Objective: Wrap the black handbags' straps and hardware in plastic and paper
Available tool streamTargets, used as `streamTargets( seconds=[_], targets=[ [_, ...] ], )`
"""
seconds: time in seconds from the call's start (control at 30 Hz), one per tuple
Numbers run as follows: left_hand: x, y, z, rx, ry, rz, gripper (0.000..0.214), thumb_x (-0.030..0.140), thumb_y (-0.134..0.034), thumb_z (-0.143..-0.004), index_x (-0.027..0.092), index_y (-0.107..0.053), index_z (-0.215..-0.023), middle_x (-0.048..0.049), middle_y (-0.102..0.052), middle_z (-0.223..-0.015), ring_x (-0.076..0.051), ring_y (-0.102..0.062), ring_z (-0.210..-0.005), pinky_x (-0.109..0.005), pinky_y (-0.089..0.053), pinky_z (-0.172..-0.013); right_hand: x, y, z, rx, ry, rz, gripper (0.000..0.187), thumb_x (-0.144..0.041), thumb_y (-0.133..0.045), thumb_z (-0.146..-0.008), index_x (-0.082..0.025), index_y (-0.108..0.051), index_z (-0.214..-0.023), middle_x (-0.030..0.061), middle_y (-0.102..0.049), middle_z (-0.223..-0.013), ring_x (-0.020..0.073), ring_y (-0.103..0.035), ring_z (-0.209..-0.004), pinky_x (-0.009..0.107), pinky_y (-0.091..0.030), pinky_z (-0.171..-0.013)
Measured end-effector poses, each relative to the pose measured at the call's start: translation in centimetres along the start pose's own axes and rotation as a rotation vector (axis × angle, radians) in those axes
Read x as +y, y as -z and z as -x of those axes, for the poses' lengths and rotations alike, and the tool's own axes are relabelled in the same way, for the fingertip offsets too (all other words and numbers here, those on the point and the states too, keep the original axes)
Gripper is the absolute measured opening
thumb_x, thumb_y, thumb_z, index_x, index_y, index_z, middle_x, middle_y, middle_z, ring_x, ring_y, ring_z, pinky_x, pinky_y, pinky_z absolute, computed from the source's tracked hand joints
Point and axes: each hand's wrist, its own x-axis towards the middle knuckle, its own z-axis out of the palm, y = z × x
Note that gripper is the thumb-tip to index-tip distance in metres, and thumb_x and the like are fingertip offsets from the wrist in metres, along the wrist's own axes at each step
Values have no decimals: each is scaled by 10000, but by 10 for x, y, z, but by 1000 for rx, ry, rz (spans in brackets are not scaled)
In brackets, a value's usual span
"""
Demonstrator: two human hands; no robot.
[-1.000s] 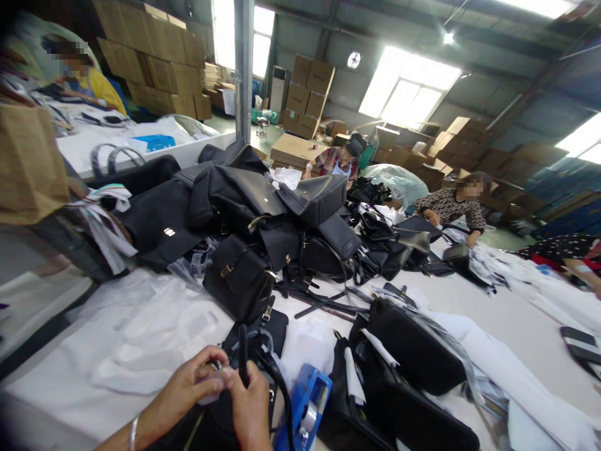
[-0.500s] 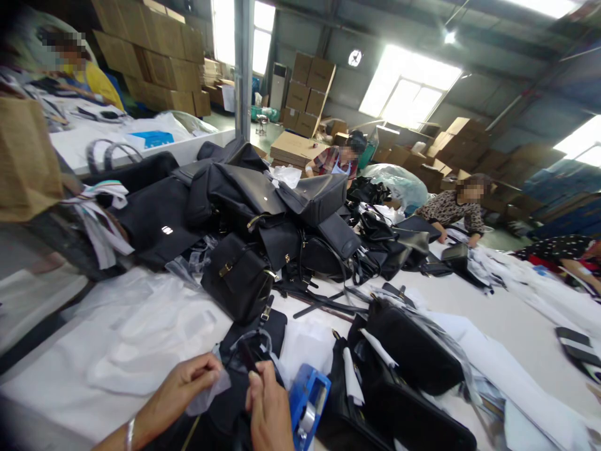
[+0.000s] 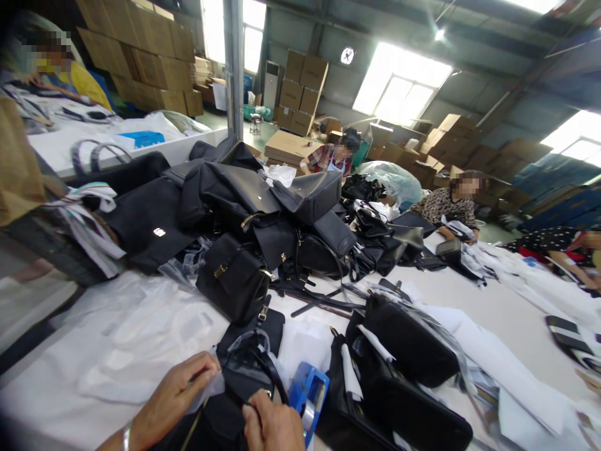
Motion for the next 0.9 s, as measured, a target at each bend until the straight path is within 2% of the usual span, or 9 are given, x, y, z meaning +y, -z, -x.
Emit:
streamTargets(
  seconds=[0.17, 0.37, 0.5, 0.67, 0.9],
  targets=[
    [1, 0, 1, 0, -47, -85, 259, 365, -387, -959, 231, -561, -822, -26, -597, -864, -191, -554, -836, -267, -401, -771, -1, 6, 0, -81, -30, -106, 313, -415, -376, -946, -240, -608, -830, 5, -668, -622, 157, -650, -584, 222, -327, -513],
    [1, 0, 1, -9, -56, -93, 263, 364, -376, -964, 229, -561, -834, -30, -595, -871, -189, -555, -847, -270, -404, -783, -4, 3, 2, -11, -52, -64, 331, -418, -379, -939, -234, -613, -796, 15, -651, -591, 168, -634, -545, 242, -319, -522],
    [0, 0, 2, -19, -64, -104, 276, 371, -375, -961, 227, -560, -816, -35, -597, -867, -193, -556, -840, -272, -413, -790, -8, 9, 2, -42, -24, -91, 297, -391, -391, -948, -233, -612, -827, 21, -672, -630, 176, -657, -602, 230, -340, -542],
    [-1, 0, 2, -12, -81, -97, 250, 342, -392, -955, 234, -573, -820, -31, -611, -886, -190, -562, -857, -256, -417, -800, -11, 12, 1, -59, -56, -105, 267, -368, -409, -940, -233, -603, -818, 16, -678, -640, 175, -662, -617, 225, -340, -546],
    [-1, -1, 3, -45, -83, -128, 257, 335, -375, -962, 232, -575, -837, -29, -605, -886, -189, -557, -846, -258, -411, -789, -9, 15, 1, -205, -73, -49, 210, -322, -446, -904, -240, -615, -809, 11, -677, -657, 166, -649, -626, 215, -335, -552]
  ],
)
